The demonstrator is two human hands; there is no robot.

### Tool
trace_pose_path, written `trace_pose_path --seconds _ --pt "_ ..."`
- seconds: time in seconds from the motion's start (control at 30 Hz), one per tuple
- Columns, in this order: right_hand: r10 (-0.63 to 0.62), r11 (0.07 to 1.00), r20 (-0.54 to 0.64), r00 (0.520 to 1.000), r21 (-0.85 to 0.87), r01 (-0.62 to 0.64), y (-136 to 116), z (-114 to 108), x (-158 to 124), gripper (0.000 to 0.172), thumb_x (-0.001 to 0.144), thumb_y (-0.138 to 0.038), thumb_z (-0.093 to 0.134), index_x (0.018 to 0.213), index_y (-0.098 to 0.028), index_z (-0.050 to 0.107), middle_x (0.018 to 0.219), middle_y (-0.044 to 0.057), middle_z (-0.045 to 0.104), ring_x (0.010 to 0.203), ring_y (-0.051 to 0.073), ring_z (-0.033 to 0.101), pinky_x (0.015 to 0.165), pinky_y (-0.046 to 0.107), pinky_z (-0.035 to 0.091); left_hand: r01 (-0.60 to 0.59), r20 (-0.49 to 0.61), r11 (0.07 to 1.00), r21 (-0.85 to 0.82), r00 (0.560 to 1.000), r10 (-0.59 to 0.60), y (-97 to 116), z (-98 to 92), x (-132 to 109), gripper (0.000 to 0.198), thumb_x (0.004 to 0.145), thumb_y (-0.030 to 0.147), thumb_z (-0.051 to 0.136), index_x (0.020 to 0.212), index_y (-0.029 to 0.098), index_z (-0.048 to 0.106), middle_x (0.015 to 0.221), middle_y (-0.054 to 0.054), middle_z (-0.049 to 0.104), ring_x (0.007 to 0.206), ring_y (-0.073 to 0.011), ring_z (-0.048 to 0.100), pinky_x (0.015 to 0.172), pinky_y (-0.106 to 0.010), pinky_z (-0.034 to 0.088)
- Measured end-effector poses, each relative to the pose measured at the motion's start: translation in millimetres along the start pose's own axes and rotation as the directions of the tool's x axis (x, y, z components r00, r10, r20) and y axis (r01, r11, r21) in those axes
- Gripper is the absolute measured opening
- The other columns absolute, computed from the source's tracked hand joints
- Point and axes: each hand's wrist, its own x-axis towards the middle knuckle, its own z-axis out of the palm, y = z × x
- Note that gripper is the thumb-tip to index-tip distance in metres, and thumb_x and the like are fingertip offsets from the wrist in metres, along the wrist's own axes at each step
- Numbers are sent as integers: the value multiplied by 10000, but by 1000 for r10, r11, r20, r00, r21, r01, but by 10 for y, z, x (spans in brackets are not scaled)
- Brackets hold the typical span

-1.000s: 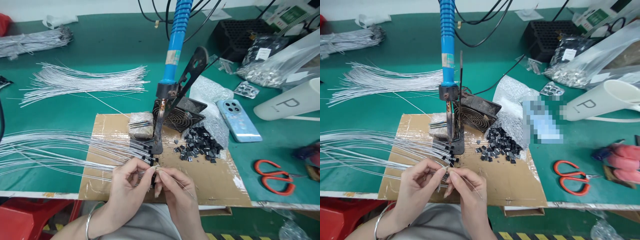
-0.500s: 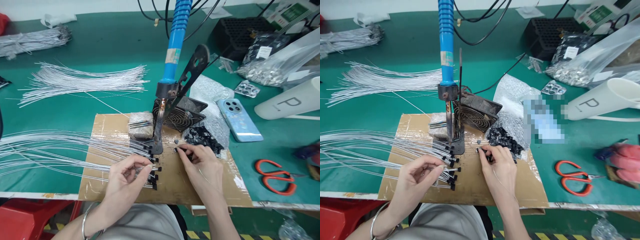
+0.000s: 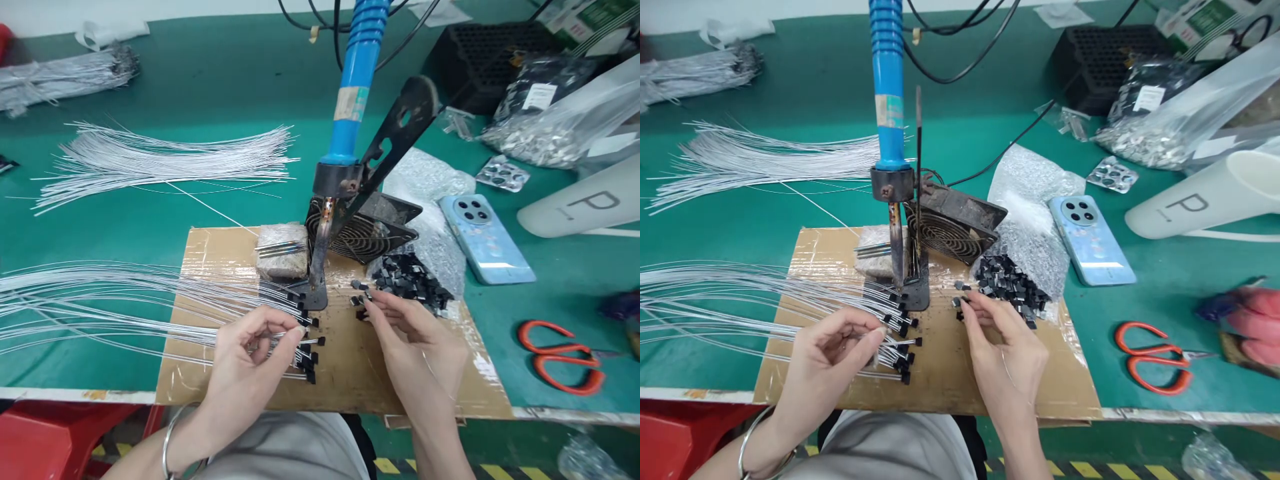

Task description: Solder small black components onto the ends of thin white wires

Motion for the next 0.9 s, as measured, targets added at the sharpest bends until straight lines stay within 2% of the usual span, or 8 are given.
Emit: trace_pose_path --seconds 0.17,0.33,0.43,0.53,0.67,0.77,0.9 --pt "45 980 22 999 195 -48 -207 0 -65 62 820 -280 778 841 -224 796 883 49 737 741 189 690 670 315 568 -6 -20 1000 -1 1000 6 12 22 42 67 835 219 700 797 173 732 670 -15 680 546 -105 532 490 -202 415" --pt "42 974 69 997 219 -56 -314 24 -124 15 818 -259 783 812 -256 796 799 19 718 676 166 647 626 294 531 -9 -30 1000 -5 1000 9 69 35 68 46 808 181 705 772 165 729 658 -19 695 580 -115 590 520 -196 451" --pt "80 962 114 990 253 -107 -377 53 -152 17 808 -259 796 791 -261 796 690 -7 678 584 132 599 548 258 495 -23 -23 1000 4 999 23 81 36 70 52 802 158 699 756 163 724 664 -18 702 584 -112 605 518 -188 453" --pt "205 907 175 963 336 -254 -472 77 -182 37 797 -283 803 775 -254 793 611 -24 646 494 108 566 479 236 465 -33 -29 999 7 999 33 81 34 68 60 803 165 698 746 164 719 641 -11 688 561 -109 592 499 -186 445" --pt "349 803 266 899 409 -433 -588 92 -214 68 784 -303 808 768 -244 778 563 -29 664 481 108 602 508 221 511 -23 -27 1000 6 999 23 91 36 78 61 802 182 702 744 166 711 627 -4 680 542 -105 572 478 -184 427" --pt "372 757 333 866 431 -491 -601 109 -221 100 786 -327 812 768 -236 775 562 -21 683 476 111 613 505 216 528 5 -13 1000 17 1000 -5 106 36 94 73 807 204 704 744 167 710 653 -10 698 573 -111 595 507 -190 442" --pt "326 740 382 864 465 -485 -534 143 -225 104 809 -334 803 801 -232 785 554 -11 692 492 126 644 530 224 556 59 -11 996 61 998 -59 114 32 107 98 809 251 699 754 172 712 672 -22 712 567 -120 586 488 -205 420"
